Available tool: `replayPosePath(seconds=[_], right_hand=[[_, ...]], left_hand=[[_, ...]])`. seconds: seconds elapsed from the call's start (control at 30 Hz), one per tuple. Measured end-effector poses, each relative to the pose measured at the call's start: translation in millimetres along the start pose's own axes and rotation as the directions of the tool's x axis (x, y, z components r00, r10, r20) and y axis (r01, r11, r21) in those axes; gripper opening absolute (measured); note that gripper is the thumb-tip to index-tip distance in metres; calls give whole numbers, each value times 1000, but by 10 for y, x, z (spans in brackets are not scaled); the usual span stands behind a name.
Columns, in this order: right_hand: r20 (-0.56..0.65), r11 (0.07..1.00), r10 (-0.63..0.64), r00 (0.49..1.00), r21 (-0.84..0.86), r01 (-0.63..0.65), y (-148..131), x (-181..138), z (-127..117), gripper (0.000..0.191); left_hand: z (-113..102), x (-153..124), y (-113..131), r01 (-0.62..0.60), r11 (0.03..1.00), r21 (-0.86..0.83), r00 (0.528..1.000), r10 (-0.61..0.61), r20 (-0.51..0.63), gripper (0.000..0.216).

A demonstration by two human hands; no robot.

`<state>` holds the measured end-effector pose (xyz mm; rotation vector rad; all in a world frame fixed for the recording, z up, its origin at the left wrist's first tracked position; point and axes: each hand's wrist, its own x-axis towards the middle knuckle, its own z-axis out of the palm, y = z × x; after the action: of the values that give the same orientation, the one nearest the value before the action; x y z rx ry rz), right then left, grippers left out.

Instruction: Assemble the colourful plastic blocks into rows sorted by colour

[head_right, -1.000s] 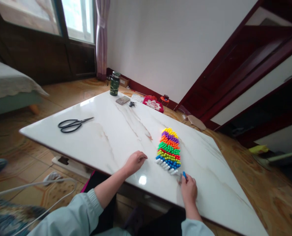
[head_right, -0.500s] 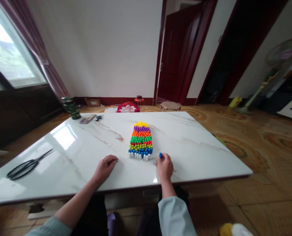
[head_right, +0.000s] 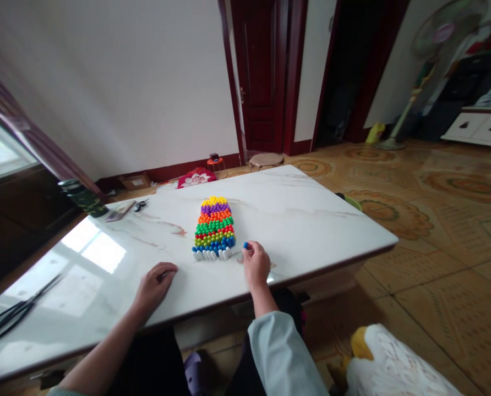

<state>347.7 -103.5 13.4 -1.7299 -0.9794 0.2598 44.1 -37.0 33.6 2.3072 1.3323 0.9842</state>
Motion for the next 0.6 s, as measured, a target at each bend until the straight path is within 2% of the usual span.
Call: replayPosePath(seconds=[0.2,0.3,0.4,0.5,0.6], right_hand=[[106,978,-42,993,-197,62,-89,2,13,19],[149,966,-66,987,-240,101,-149,59,45,18],[176,975,-98,979,-180,130,-163,129,111,19],[184,989,-141,973,-19,147,-117,164,173,23],[110,986,-142,984,98,132,-57,117,180,26]], left_hand=[[17,-4,-6,11,999,-39,1000,-10,12,20],[26,-4,-24,12,998,-57,1000,-11,20,21],[37,-5,-55,8,997,-76,1000,-6,24,20],[51,-11,-83,7,995,-100,1000,-4,24,19],[56,-16,-84,11,992,-124,1000,-8,19,19]])
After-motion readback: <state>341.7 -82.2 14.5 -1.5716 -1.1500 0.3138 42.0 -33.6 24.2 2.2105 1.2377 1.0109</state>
